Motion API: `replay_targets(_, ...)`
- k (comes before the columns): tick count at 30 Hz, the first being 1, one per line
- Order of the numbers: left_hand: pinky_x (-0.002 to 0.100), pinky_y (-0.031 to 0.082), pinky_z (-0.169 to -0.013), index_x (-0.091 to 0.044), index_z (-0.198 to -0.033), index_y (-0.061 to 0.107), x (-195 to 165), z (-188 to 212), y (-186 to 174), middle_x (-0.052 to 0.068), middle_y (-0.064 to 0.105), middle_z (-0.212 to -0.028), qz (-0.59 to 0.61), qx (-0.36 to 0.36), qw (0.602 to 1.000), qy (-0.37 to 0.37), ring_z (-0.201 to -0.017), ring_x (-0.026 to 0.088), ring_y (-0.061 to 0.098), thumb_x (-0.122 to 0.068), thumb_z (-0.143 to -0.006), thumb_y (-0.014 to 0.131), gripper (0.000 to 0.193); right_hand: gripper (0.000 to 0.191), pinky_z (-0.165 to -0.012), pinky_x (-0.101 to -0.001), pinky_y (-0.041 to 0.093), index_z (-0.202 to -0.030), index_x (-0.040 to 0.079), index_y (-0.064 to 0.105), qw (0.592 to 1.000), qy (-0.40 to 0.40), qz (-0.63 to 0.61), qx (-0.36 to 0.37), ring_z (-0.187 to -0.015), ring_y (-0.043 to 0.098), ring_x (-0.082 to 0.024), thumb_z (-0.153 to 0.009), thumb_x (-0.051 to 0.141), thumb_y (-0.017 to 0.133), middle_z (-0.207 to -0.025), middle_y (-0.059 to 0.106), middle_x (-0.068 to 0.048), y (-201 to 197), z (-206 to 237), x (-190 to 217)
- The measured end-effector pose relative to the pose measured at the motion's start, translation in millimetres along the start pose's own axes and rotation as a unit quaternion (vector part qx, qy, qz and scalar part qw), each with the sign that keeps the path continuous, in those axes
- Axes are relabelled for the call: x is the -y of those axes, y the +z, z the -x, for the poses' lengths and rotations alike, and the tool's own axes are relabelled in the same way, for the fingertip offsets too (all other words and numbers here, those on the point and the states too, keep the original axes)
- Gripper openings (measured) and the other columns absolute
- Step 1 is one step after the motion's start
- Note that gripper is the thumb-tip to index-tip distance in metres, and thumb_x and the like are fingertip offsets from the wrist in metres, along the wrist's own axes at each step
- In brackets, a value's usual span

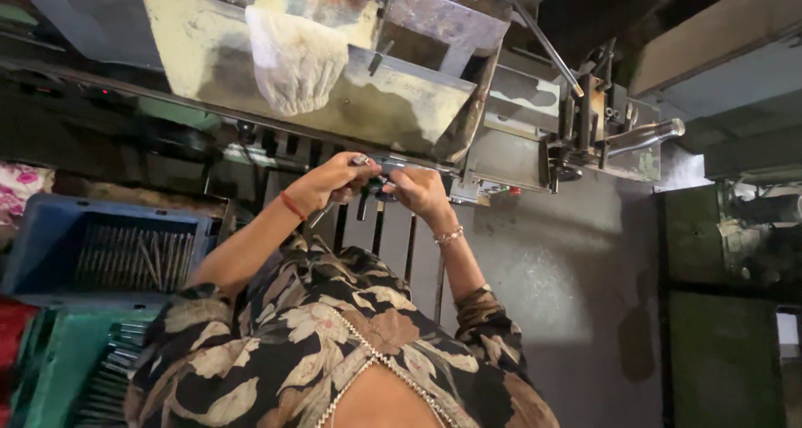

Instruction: The person repeatedly picks up small metal rods from a blue tray, places them into a grinding machine, and operates a lever to grind the ends. After each cycle, the person removes the rod and places it into a green tray.

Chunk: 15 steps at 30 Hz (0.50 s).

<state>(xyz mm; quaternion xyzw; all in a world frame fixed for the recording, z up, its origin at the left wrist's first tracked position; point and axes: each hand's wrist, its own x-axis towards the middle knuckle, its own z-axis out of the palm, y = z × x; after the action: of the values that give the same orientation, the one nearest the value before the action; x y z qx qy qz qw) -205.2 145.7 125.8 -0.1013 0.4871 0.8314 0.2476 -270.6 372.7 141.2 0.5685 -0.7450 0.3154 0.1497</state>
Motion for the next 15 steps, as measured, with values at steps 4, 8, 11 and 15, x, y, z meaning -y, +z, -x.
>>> replay_targets(4,0.022,0.018,-0.036,-0.017,-0.081,0.058,-8.7,0.7,-2.5,-0.01,0.039,-0.061,0.01,-0.024,1.0,-0.012,-0.044,0.001,0.03,-0.027,-0.095,0.073,0.023,0.031,-0.054,-0.0397,0.047,-0.11,0.008,0.056,0.999,0.0,-0.006,-0.039,-0.06,0.06,-0.028,-0.093,0.015,0.081,-0.07,0.057,-0.007,14.1,-6.9,0.4)
replay_targets(8,0.024,0.022,-0.038,-0.015,-0.086,0.061,-14.8,8.2,9.5,-0.007,0.047,-0.063,0.01,-0.103,0.993,0.056,-0.045,0.004,0.035,-0.024,-0.092,0.074,0.017,0.024,-0.06,-0.0438,0.05,-0.114,0.009,0.057,0.993,0.089,-0.015,-0.073,-0.068,0.064,-0.035,-0.096,0.016,0.071,-0.079,0.064,-0.014,26.7,-8.5,1.2)
replay_targets(11,0.024,0.034,-0.048,-0.011,-0.093,0.062,-16.6,19.8,26.0,-0.005,0.053,-0.072,-0.077,-0.198,0.936,0.281,-0.057,0.005,0.043,-0.018,-0.092,0.078,0.017,0.02,-0.059,-0.0442,0.051,-0.117,0.011,0.059,0.966,0.242,-0.069,-0.058,-0.065,0.065,-0.036,-0.097,0.015,0.064,-0.076,0.065,-0.015,42.1,-2.1,0.8)
replay_targets(15,0.024,0.047,-0.066,-0.006,-0.094,0.058,-31.4,31.5,40.1,0.0,0.059,-0.084,-0.223,-0.234,0.808,0.492,-0.075,0.007,0.055,-0.012,-0.097,0.08,0.022,0.014,-0.061,-0.0454,0.053,-0.112,0.01,0.062,0.952,0.281,-0.108,0.063,-0.072,0.068,-0.037,-0.098,0.015,0.062,-0.08,0.068,-0.017,94.1,1.7,4.8)
